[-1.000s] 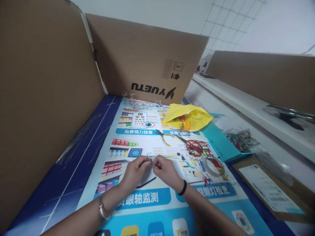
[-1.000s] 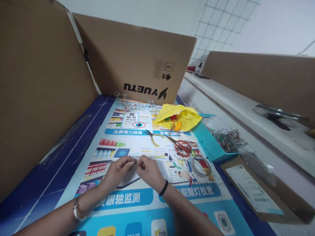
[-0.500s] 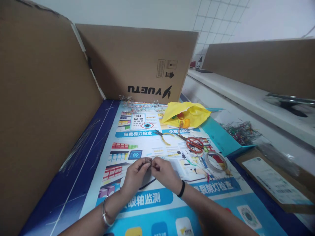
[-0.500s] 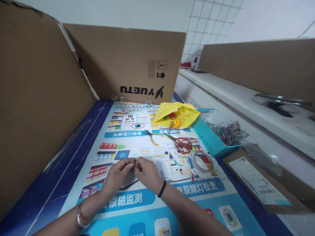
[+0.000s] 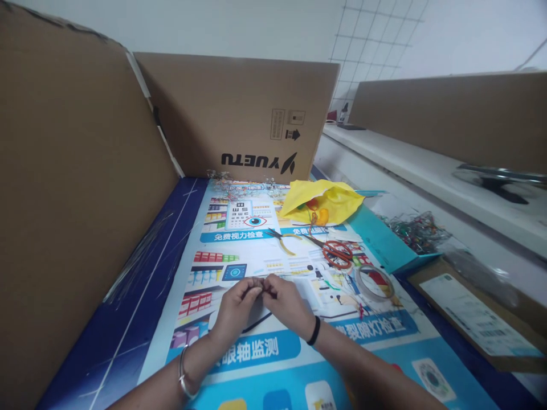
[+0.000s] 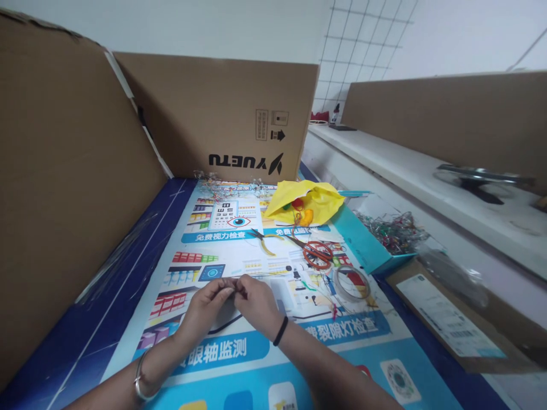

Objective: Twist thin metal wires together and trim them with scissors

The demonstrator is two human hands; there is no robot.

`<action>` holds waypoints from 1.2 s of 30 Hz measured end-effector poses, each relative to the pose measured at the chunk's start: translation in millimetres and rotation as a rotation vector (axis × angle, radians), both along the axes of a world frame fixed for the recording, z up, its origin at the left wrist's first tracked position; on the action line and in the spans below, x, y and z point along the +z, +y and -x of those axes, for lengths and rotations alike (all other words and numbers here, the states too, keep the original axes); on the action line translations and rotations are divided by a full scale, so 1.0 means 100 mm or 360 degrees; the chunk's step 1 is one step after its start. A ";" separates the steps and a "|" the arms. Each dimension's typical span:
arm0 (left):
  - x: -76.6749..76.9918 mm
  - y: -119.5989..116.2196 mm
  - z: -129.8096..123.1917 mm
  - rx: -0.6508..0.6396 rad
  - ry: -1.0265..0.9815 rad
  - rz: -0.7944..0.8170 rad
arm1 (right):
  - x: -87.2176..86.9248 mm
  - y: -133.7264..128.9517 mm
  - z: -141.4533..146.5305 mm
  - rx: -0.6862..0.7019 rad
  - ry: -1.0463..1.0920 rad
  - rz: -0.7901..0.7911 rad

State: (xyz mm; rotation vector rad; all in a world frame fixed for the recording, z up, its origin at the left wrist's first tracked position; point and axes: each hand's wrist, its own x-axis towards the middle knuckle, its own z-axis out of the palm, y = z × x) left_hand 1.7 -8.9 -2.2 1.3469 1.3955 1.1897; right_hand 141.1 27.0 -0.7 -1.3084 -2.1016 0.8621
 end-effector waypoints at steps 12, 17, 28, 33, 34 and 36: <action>-0.02 0.00 0.05 0.0097 -0.0056 0.0191 | 0.15 -0.06 -0.05 0.0087 -0.0220 -0.0294; 0.02 -0.01 0.08 0.0077 0.0003 0.0288 | 0.49 -0.13 -0.17 0.0159 -0.0499 -0.0625; 0.00 -0.01 0.06 0.0182 -0.0114 0.0575 | 0.74 0.02 -1.24 -0.0079 -0.0794 -0.0316; -0.13 -0.01 0.11 0.0255 -0.0131 0.0646 | 0.82 -0.12 -2.01 -0.0294 -0.0700 -0.0085; -0.16 -0.01 0.11 0.0250 -0.0132 0.0639 | 0.80 -0.16 -2.11 -0.0288 -0.0665 -0.0053; -0.16 -0.03 0.08 0.0261 -0.0094 0.0602 | 0.71 -0.24 -2.21 -0.0260 -0.0612 0.0010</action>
